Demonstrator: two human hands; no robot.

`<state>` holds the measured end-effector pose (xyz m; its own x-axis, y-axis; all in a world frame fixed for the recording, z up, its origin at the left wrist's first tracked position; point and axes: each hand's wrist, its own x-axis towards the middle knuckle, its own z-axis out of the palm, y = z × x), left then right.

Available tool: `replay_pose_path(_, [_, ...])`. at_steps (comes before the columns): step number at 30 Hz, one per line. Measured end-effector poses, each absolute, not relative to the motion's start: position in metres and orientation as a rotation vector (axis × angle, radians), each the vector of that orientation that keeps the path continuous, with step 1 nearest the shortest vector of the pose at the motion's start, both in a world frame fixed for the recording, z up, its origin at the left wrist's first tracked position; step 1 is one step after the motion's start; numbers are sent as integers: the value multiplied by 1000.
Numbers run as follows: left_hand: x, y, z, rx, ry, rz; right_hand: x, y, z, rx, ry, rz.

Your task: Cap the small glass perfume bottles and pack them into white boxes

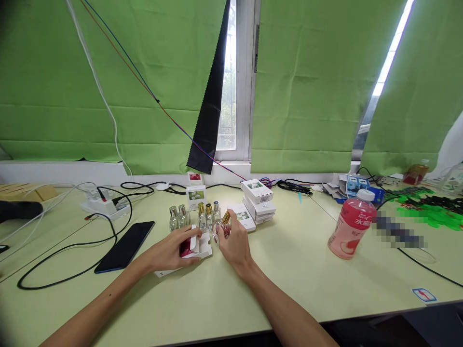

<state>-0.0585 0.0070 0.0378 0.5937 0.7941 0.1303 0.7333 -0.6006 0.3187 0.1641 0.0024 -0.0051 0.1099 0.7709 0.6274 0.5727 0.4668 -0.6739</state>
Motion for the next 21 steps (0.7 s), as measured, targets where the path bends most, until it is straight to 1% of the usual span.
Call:
replay_pose_path(5, [-55,5,39,2621,1253,405,163,-2,1,-1184,-1407,397])
replay_pose_path(14, [-49,3,39,2608,1305,450,160,-7,6,-1192,-1280,749])
replay_pose_path(21, [-48,3,36,2583,1309,508,160,-4,4,-1159,-1218,850])
